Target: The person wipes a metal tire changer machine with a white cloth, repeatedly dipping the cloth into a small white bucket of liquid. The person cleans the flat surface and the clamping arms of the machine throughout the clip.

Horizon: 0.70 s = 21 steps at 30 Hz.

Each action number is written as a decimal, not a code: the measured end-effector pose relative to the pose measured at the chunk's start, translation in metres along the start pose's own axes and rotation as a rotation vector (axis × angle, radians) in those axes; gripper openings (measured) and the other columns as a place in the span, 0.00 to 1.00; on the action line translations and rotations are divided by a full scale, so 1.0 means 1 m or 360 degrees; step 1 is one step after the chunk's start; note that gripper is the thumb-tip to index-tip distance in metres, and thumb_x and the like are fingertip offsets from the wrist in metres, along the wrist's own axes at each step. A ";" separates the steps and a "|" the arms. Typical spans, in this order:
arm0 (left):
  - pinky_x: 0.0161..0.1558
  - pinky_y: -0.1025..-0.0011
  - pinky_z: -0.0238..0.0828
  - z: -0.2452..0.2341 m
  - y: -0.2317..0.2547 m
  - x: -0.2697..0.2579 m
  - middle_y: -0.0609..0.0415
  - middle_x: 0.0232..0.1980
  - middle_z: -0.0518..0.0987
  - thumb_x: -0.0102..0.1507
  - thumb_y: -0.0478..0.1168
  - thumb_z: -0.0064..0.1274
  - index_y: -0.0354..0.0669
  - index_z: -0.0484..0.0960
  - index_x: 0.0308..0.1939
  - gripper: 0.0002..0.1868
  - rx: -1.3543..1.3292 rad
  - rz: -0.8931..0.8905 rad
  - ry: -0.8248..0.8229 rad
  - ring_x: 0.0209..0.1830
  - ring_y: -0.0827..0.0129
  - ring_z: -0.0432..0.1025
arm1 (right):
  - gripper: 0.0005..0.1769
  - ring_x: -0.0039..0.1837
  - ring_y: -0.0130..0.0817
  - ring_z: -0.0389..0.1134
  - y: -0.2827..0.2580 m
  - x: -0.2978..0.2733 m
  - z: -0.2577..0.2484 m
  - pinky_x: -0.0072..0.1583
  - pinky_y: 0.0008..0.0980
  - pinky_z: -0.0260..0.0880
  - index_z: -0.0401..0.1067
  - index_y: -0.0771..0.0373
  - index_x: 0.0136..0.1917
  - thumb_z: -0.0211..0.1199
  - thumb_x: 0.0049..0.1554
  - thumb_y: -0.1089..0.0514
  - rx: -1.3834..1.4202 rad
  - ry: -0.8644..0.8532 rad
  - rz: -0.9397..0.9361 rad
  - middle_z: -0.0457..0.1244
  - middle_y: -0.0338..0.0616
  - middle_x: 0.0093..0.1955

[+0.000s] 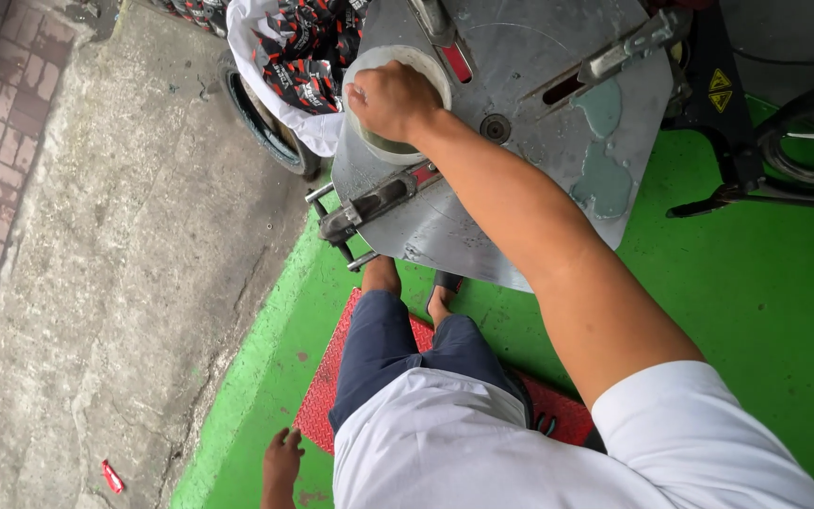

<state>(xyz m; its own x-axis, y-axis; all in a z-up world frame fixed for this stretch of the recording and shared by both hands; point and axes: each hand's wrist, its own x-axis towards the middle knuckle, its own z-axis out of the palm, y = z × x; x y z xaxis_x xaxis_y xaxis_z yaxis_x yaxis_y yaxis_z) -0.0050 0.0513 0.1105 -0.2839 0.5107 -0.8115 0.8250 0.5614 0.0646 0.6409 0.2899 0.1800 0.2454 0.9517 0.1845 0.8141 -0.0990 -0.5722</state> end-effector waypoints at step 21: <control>0.58 0.58 0.72 -0.027 -0.025 0.020 0.41 0.62 0.83 0.64 0.53 0.47 0.46 0.73 0.73 0.34 -0.0089 -0.0001 0.0084 0.51 0.56 0.84 | 0.23 0.25 0.36 0.53 0.046 0.052 -0.065 0.28 0.40 0.52 0.63 0.55 0.36 0.46 0.72 0.49 -0.0029 0.0204 0.0236 0.54 0.39 0.25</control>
<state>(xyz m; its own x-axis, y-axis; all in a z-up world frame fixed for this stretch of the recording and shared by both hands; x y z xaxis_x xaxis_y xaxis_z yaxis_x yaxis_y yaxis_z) -0.0447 0.0652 0.1080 -0.3114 0.5431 -0.7798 0.7966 0.5966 0.0974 0.7255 0.3157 0.2153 0.4276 0.8816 0.1998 0.7729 -0.2419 -0.5866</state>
